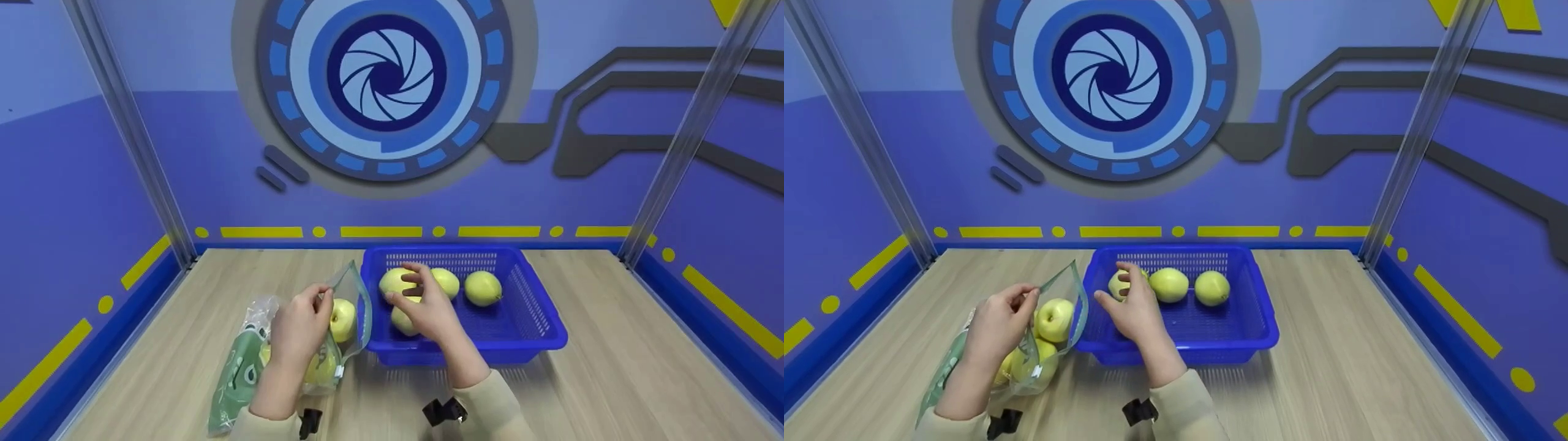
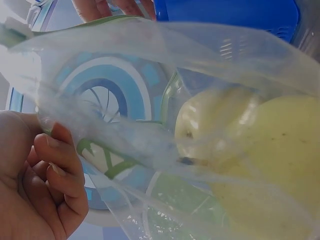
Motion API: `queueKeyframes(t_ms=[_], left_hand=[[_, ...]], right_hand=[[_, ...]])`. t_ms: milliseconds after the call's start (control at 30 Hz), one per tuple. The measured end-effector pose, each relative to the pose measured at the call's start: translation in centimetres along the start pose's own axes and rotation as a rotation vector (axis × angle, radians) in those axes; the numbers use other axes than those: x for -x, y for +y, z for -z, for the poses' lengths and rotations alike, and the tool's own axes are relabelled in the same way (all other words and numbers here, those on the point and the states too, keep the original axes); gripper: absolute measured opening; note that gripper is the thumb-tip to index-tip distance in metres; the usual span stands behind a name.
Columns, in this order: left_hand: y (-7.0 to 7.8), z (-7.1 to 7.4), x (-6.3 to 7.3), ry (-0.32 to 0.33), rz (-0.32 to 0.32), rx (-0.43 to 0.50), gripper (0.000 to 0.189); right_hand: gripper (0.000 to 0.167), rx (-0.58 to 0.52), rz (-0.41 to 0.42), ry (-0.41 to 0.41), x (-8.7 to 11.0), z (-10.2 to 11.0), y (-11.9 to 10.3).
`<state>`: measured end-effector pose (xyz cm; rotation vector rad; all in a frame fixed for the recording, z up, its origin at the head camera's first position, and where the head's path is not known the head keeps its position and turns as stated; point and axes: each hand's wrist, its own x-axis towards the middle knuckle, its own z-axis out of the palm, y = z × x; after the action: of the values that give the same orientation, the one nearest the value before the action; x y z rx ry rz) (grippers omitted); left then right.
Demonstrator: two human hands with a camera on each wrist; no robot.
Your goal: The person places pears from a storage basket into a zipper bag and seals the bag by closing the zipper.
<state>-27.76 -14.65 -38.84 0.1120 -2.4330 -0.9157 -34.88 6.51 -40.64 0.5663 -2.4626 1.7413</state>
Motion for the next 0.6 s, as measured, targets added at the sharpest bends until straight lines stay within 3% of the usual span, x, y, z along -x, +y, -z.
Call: queueKeyframes(t_ms=[200, 600], left_hand=[[0.0, 0.0, -0.1, -0.005, -0.002, -0.008, 0.021], [0.2, 0.4, 0.0, -0.031, 0.025, 0.000, 0.023]], right_hand=[[0.061, -0.015, -0.058, 0.021, -0.4, 1.0, 0.1], [0.059, 0.105, -0.073, 0.051, -2.1, 3.5, -0.4]])
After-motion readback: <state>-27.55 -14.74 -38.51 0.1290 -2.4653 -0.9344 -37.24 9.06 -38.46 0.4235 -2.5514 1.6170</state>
